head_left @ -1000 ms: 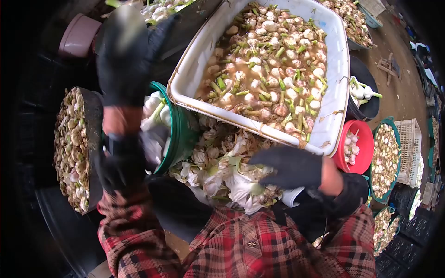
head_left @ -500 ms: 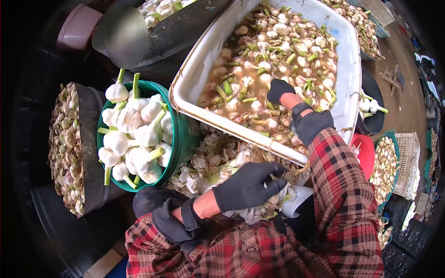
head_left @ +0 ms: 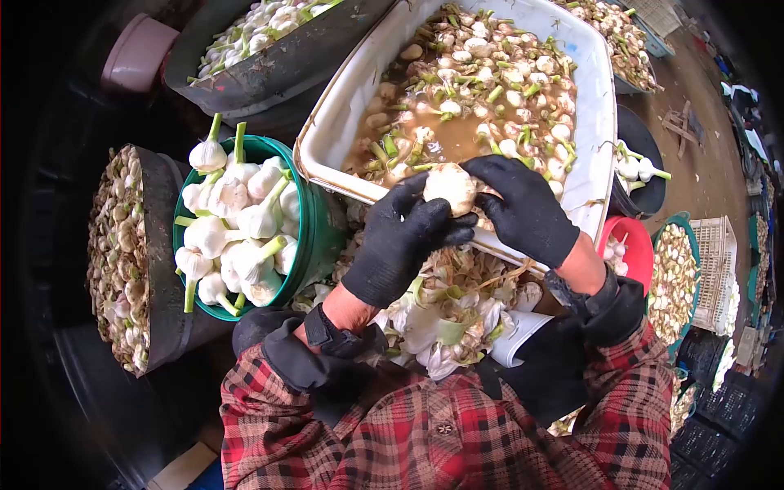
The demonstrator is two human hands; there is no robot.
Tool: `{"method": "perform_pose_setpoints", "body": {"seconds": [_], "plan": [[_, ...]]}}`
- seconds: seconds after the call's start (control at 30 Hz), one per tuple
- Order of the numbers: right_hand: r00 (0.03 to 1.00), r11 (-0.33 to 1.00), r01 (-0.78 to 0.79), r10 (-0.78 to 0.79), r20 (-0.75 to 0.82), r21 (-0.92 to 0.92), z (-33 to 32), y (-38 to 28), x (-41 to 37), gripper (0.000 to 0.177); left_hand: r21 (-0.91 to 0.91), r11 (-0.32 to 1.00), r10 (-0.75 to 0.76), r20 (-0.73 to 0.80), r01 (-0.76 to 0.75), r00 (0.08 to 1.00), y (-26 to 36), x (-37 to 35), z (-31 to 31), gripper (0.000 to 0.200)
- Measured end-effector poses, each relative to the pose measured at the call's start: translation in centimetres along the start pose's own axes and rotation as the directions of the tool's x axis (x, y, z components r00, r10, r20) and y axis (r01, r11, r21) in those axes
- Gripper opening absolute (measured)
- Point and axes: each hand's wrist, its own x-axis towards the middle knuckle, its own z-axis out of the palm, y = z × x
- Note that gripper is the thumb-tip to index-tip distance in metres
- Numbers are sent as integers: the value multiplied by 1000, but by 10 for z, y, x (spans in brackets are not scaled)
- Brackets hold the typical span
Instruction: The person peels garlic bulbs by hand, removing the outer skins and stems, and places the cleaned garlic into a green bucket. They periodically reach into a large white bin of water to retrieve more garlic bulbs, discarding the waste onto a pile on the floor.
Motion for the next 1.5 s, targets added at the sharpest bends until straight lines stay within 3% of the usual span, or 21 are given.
{"method": "perform_pose_setpoints", "body": {"seconds": [0.03, 0.1, 0.17, 0.23, 0.4, 0.5, 0.63, 0.7, 0.77, 0.8, 0.83, 0.9, 0.93, 1.03, 1.1, 1.17, 1.23, 1.37, 1.43, 1.5], "plan": [[1000, 1000, -3, 3, -3, -3, -3, -8, 0, 22, 139, 988, 80, -46, -73, 996, 0, -1, 1, 49], [975, 962, -190, 208, -76, 196, -7, -23, 1, 22, 177, 978, 123, -89, -106, 988, -4, 1, 0, 47], [957, 939, -226, 263, -118, 259, -1, -34, -2, 17, 506, 817, 389, -127, -277, 913, -11, 2, -2, 46], [944, 947, -270, 296, -144, 176, 3, -45, -2, 12, 507, 806, 422, -128, -306, 898, -17, 3, -2, 44], [939, 962, -268, 274, -208, 53, 17, -44, -7, 7, 701, 608, 562, -48, -374, 826, -24, 4, -5, 39], [948, 967, -254, 243, -205, -27, 20, -41, -7, 10, 707, 593, 579, -42, -386, 814, -29, 5, -8, 39], [938, 952, -285, 301, -173, 111, 18, -38, -10, 10, 691, 598, 556, 6, -406, 831, -28, 6, -12, 40], [927, 930, -330, 352, -132, 161, 14, -35, -12, 9, 494, 815, 361, -27, -302, 932, -23, 5, -13, 41], [850, 735, -487, 524, 61, 472, 6, -24, -15, 10, 424, 869, 283, -5, -255, 959, -17, 4, -16, 42], [814, 674, -527, 575, 81, 517, 4, -19, -18, 12, 352, 914, 206, 24, -201, 978, -13, 4, -17, 43], [814, 674, -528, 576, 81, 517, 2, -10, -22, 12, 352, 914, 205, 25, -200, 978, -8, 3, -17, 43], [808, 753, -536, 588, -26, 381, 0, 10, -28, 10, 169, 978, 103, 107, -120, 989, -2, 1, -17, 46], [814, 804, -554, 578, -65, 215, -1, 17, -30, 9, 98, 990, 93, 115, -105, 989, -3, 0, -16, 50], [854, 863, -480, 501, -141, 157, -4, 20, -32, 12, -52, 998, 35, 187, -25, 982, 3, 1, -17, 55], [875, 875, -432, 465, -132, 217, -9, 8, -27, 17, -32, 999, 24, 153, -19, 988, 4, 1, -13, 53], [958, 952, -189, 232, -167, 241, -14, -13, -18, 19, -5, 1000, 4, 124, -4, 992, 2, 2, -13, 52], [970, 952, -146, 191, -151, 269, -10, -25, -16, 20, 291, 952, 48, 160, -94, 986, 0, 3, -15, 52], [977, 969, -132, 164, -140, 209, 0, -23, -22, 18, 157, 988, -12, 100, -4, 995, -5, 1, -12, 52], [980, 969, -141, 166, -109, 204, 1, -24, -24, 17, 442, 897, -49, 103, -2, 993, -6, 0, -12, 60], [985, 991, -67, 84, -152, 116, 4, -25, -25, 11, 442, 897, -30, 96, -16, 995, -8, 0, -12, 59]]}}
